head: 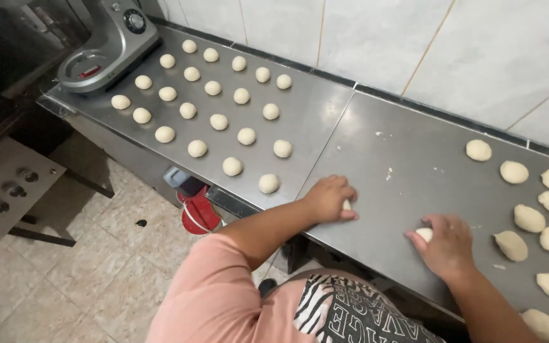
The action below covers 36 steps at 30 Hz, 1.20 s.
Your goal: Shaping small pieces of dough into uniform balls by rolling them on a counter and arranging them in rows.
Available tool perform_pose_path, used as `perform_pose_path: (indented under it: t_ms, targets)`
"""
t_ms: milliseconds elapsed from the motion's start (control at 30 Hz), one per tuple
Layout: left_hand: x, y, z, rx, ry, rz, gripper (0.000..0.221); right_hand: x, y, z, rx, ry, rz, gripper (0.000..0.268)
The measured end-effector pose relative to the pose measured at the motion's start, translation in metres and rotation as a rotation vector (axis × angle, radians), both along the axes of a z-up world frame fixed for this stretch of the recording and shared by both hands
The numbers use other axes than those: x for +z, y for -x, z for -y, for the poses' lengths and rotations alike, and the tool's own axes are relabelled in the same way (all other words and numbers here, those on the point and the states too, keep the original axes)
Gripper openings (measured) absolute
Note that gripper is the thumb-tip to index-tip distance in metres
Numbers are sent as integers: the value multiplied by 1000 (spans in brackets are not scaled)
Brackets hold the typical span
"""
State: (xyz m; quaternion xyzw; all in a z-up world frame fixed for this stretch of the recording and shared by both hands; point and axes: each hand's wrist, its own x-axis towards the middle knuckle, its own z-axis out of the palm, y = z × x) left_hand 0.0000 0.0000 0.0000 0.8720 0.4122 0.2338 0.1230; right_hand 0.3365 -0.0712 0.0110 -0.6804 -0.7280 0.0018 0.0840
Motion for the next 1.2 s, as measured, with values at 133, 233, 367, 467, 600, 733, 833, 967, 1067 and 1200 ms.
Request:
perform_pose_path:
  t_ms: [133,233,367,467,600,733,833,967,1067,1200]
  targets:
    - [18,-59,-45,270,9,-25,48,-4,48,-60,5,-167,-103,43]
    - [-3,-89,-48,218,9,81,35,-4,60,-55,31,-101,-87,24]
    - [-9,-56,9,-61,37,138,24,-1,25,15,143,74,-15,25]
    - [12,-21,65,-138,64,162,32,-2,-11,60,158,152,13,38]
    - [21,-1,49,-86,37,27,32,13,-17,43,153,72,88,46]
    - [11,-36,-28,160,-88,-93,32,4,25,-30,124,-140,-24,53]
    - [1,-72,-58,405,112,-1,33,5,59,-56,29,-118,-128,34]
    - [-13,-66,-5,203,129,89,21,10,56,-9,175,38,-96,18]
    - [4,-21,47,50,54,113,30,26,26,41,253,102,-150,33]
    - [11,14,70,57,104,-62,45,12,-8,65,202,201,-142,48]
